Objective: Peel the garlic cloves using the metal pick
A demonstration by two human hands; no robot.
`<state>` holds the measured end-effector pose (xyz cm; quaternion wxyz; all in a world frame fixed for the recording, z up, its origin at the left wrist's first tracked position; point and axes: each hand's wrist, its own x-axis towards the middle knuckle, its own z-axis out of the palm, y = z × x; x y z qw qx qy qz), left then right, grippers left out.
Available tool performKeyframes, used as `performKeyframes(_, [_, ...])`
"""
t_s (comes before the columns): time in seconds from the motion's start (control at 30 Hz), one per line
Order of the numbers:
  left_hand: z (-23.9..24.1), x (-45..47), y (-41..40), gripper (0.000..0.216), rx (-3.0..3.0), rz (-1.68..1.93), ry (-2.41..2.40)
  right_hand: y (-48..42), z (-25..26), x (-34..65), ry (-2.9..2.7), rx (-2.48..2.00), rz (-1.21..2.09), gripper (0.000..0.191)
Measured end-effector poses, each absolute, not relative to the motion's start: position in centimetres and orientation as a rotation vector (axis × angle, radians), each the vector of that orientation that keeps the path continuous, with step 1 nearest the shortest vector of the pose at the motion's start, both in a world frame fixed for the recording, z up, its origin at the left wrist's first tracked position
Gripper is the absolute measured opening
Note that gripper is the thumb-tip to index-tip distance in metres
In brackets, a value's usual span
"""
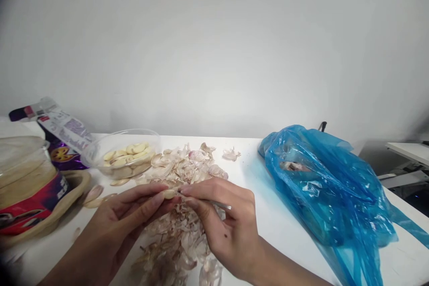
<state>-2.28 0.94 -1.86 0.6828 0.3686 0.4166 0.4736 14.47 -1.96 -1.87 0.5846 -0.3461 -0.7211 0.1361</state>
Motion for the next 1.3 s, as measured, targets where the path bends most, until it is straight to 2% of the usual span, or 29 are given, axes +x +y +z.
performKeyframes(0.67, [-2.01, -2.64, 0.68, 0.012, 0.832, 1.075, 0.911, -2.27, -1.14, 14.18, -1.785, -0.65, 0.295, 0.024])
performKeyframes(1.3, [-1.51, -2.08, 0.15, 0.022, 0.814, 1.007, 0.943, -2.14, -1.61, 13.94, -1.709, -0.731, 0.354, 0.024])
